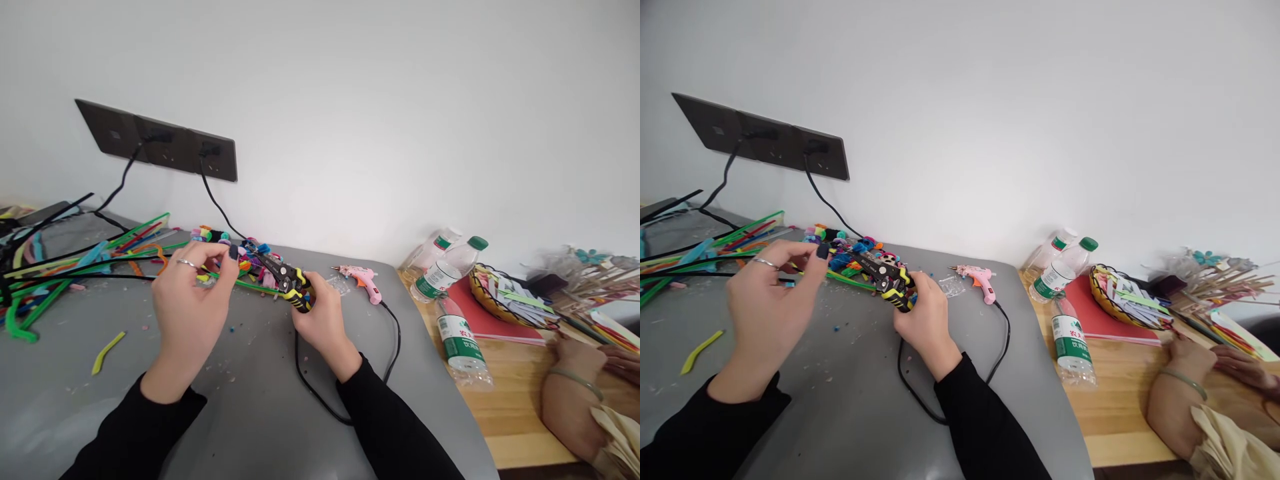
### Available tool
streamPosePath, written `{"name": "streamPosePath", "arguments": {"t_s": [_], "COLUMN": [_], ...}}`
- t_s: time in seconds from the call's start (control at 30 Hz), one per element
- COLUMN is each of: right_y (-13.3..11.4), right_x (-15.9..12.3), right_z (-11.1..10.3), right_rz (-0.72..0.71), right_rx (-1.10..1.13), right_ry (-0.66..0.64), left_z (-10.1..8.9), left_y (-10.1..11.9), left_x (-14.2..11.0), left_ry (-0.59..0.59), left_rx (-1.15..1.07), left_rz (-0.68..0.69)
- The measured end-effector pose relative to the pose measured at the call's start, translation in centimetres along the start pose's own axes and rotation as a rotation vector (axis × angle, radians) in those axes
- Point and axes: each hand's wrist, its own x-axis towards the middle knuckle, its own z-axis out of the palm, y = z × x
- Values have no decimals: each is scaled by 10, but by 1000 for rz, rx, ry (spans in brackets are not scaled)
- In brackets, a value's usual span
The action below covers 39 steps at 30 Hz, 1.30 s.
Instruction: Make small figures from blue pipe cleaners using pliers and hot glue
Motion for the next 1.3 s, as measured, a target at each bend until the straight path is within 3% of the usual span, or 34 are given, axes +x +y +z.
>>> {"name": "streamPosePath", "arguments": {"t_s": [0.13, 0.37, 0.8, 1.13, 1.3], "right_y": [0, 1, 1, 2, 6], "right_x": [1, 0, -1, -1, 1], "right_z": [0, 1, 1, 1, -1], "right_rz": [-2, -3, -33, -15, 5], "right_rx": [-17, -22, -51, -137, -132], "right_ry": [5, 3, 20, 25, 45], "left_z": [-1, 3, 17, 7, 0], "left_y": [-6, -3, -4, 3, 0], "left_x": [2, -4, -14, -7, -1], "left_ry": [62, -188, -137, -52, -6], "left_rx": [6, 29, -111, 90, 101], "left_rz": [31, -79, -123, 123, -22]}}
